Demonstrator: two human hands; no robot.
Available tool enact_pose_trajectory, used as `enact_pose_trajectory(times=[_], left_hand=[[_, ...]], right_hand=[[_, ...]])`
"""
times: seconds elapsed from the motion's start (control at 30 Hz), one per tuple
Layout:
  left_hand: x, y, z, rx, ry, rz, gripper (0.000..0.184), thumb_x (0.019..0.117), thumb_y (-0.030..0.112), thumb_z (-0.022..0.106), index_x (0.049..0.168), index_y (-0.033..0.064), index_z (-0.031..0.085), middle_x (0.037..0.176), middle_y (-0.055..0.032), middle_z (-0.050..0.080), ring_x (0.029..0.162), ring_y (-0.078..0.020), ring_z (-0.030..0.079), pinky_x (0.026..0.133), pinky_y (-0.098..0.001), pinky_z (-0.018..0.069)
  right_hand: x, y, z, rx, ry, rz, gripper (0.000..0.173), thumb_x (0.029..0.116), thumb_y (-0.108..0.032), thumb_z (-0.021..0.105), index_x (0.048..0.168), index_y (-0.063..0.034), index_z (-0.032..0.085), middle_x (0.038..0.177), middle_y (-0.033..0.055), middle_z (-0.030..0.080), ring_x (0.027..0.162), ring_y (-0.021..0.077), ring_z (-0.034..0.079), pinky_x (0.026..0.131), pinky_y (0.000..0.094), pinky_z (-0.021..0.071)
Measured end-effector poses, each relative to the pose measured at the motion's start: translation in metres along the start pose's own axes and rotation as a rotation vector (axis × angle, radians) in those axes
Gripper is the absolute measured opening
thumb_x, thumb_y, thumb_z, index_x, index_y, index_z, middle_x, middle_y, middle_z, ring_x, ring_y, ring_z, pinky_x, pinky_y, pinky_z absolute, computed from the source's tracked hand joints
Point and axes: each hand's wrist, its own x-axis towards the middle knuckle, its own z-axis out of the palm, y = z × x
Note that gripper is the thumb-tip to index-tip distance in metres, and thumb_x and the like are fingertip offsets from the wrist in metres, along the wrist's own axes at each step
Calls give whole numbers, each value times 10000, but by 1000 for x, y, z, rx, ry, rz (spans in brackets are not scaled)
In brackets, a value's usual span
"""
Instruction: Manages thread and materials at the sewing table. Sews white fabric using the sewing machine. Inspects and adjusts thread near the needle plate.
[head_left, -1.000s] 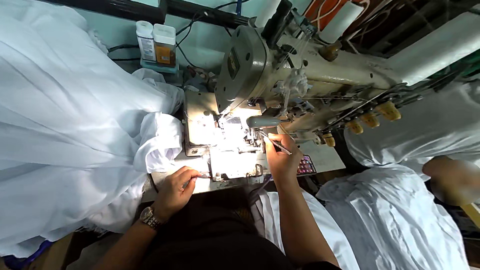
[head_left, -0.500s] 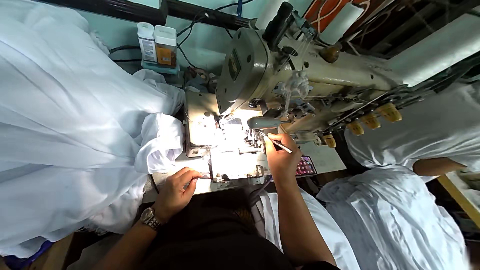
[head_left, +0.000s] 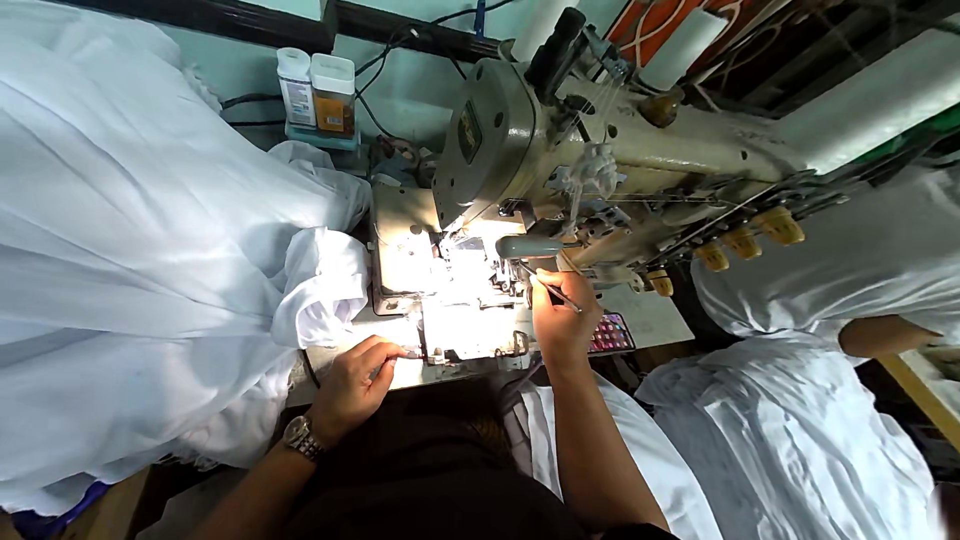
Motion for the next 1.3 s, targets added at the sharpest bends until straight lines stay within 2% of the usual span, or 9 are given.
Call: enact_pose_trajectory(times=[0.13,0.3,0.37,0.47,0.67,0.8,0.93,1.13,1.3], left_hand=[[0,1,0,10,-7,1,244,1006,141,507,1049,93,741,993,-34,722,902,-89,675,824,-247,569],[0,1,-1,13,-14,-3,246,1003,141,508,1060,108,745,1003,-25,723,912,-89,678,821,-259,575],[0,1,-1,12,-15,0,245,1003,142,509,1062,109,744,1004,-26,722,910,-87,679,821,-257,577],[0,1,0,28,-21,-8,252,1006,154,504,1065,117,746,1005,-20,722,910,-82,680,816,-255,577],[0,2,0,30,-25,-7,252,1007,151,504,1066,111,745,1005,-25,723,912,-89,679,822,-256,575],[-1,2,0,33,-23,-1,249,1003,147,505,1063,107,743,1002,-31,721,911,-95,681,820,-260,576],[-1,1,0,48,-24,6,244,1004,150,511,1065,106,743,996,-37,719,902,-97,680,816,-257,575],[-2,1,0,67,-30,-1,249,1006,156,506,1067,117,745,1003,-32,719,904,-97,679,811,-261,576],[-1,-1,1,70,-29,13,251,1011,166,505,1063,107,743,1000,-40,722,901,-106,684,812,-276,581]], right_hand=[[-4,3,3,-30,47,-104,45,873,-22,692,866,-23,736,928,105,757,940,213,723,865,347,587],[-4,5,4,0,55,-131,63,871,-18,689,848,-30,746,922,105,763,942,209,730,877,338,588],[-5,7,4,34,49,-145,65,861,-2,694,834,-29,747,914,104,762,932,202,732,862,328,593],[-5,9,2,70,28,-187,79,851,25,693,822,-26,746,916,108,764,952,213,737,892,340,593],[1,6,0,66,-39,-221,111,875,34,663,846,-30,749,954,108,761,985,222,731,903,363,592],[7,3,1,27,-82,-171,126,896,26,645,883,-28,758,962,115,760,974,233,733,888,392,595],[13,4,4,47,-86,-103,88,883,34,686,878,-23,753,948,117,763,930,238,739,844,415,604],[25,7,-6,222,-157,88,104,845,44,751,917,-31,751,998,63,774,947,105,740,871,316,615],[32,13,-10,296,-200,157,114,829,49,772,902,-30,733,991,50,778,950,95,743,864,304,621]])
